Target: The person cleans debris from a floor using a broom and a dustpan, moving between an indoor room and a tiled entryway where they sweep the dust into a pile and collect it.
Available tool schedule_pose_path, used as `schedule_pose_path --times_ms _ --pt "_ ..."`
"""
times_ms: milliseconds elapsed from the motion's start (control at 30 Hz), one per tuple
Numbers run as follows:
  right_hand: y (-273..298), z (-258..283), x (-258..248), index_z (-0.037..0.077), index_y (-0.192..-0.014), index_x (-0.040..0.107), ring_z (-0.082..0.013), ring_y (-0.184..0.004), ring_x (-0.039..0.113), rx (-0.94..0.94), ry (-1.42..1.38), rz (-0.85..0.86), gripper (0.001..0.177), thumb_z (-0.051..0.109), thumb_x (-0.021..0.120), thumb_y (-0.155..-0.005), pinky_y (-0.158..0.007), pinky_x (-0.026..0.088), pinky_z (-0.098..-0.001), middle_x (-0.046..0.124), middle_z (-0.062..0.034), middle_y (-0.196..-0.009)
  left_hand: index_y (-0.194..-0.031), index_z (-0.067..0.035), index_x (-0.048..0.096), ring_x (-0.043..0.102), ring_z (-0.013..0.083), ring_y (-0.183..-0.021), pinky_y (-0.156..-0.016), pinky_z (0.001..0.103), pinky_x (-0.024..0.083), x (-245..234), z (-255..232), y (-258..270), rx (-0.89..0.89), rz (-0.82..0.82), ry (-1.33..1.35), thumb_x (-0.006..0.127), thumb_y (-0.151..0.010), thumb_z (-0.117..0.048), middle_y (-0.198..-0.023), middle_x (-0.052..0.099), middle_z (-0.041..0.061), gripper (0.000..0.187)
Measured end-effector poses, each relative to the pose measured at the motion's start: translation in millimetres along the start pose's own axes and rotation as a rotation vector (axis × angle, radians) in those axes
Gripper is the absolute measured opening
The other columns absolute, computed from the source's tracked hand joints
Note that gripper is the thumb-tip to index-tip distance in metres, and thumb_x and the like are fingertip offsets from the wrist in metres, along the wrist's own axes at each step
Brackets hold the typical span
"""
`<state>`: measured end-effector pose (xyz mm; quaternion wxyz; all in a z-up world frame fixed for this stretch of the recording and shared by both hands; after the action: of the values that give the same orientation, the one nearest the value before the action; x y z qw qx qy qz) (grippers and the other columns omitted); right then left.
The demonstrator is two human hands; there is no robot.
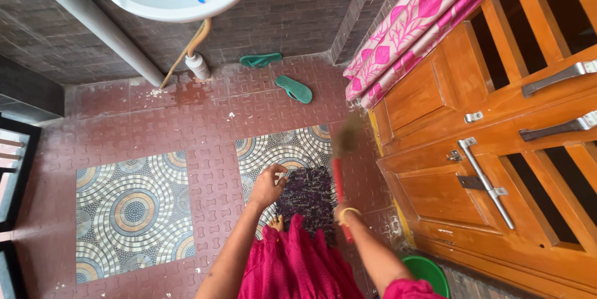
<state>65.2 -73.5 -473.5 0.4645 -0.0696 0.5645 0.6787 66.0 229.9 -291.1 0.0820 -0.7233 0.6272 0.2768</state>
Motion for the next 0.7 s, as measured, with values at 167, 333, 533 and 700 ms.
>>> schedule_pose_path --times_ms 167,333,533,700 --pt "26.5 66.5 65.8 0.016 -0.140 0.049 -0.0382 -0.100 0.071 -0.215 0.349 0.107 0.048 0.020 0.063 -0.093 -0.081 0.058 -0.0471 0.073 -0.0208 -0.113 -0.113 -0.010 0.068 0.073 0.0306 -0.107 -0.092 0.041 0.057 12.1 -7.8 -13.1 0.003 0.041 -0.007 0.070 -0.088 -0.017 -0.122 0.071 0.016 0.026" --pt "32.4 71.1 40.0 0.022 -0.149 0.038 -0.0398 -0.100 0.071 -0.354 0.286 0.201 0.061 0.027 0.065 -0.094 -0.085 0.056 -0.0487 0.072 -0.0210 -0.110 -0.113 -0.012 0.069 0.072 0.0306 -0.106 -0.092 0.042 0.055 13.6 -9.9 -31.2 0.048 0.051 -0.061 0.071 -0.089 -0.020 -0.121 0.070 0.015 0.026" --pt "28.1 -18.5 -64.3 0.025 -0.158 0.022 -0.0420 -0.096 0.072 -0.265 0.300 -0.151 0.083 0.033 0.071 -0.093 -0.083 0.056 -0.0507 0.072 -0.0224 -0.105 -0.113 -0.012 0.068 0.072 0.0289 -0.107 -0.093 0.042 0.055 8.3 -7.6 -41.9 0.033 0.026 -0.086 0.069 -0.089 -0.018 -0.119 0.072 0.012 0.025" --pt "-25.1 -51.9 -57.6 0.004 -0.145 0.047 -0.0295 -0.062 0.071 0.133 -0.185 0.023 0.058 0.021 0.071 -0.095 -0.046 0.060 -0.0391 0.071 -0.0178 -0.093 -0.109 -0.012 0.072 0.075 0.0269 -0.098 -0.089 0.040 0.057 34.4 1.9 -34.8 0.003 0.054 -0.044 0.067 -0.089 -0.015 -0.108 0.077 0.009 0.021"
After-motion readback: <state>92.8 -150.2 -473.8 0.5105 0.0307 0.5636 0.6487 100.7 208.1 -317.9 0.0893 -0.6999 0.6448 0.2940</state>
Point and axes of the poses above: each hand's wrist, its own y-axis away from the middle knuckle, its own x-axis out of the palm, z = x × y, the point moved 9 cm from there along -y, towards the middle knuckle
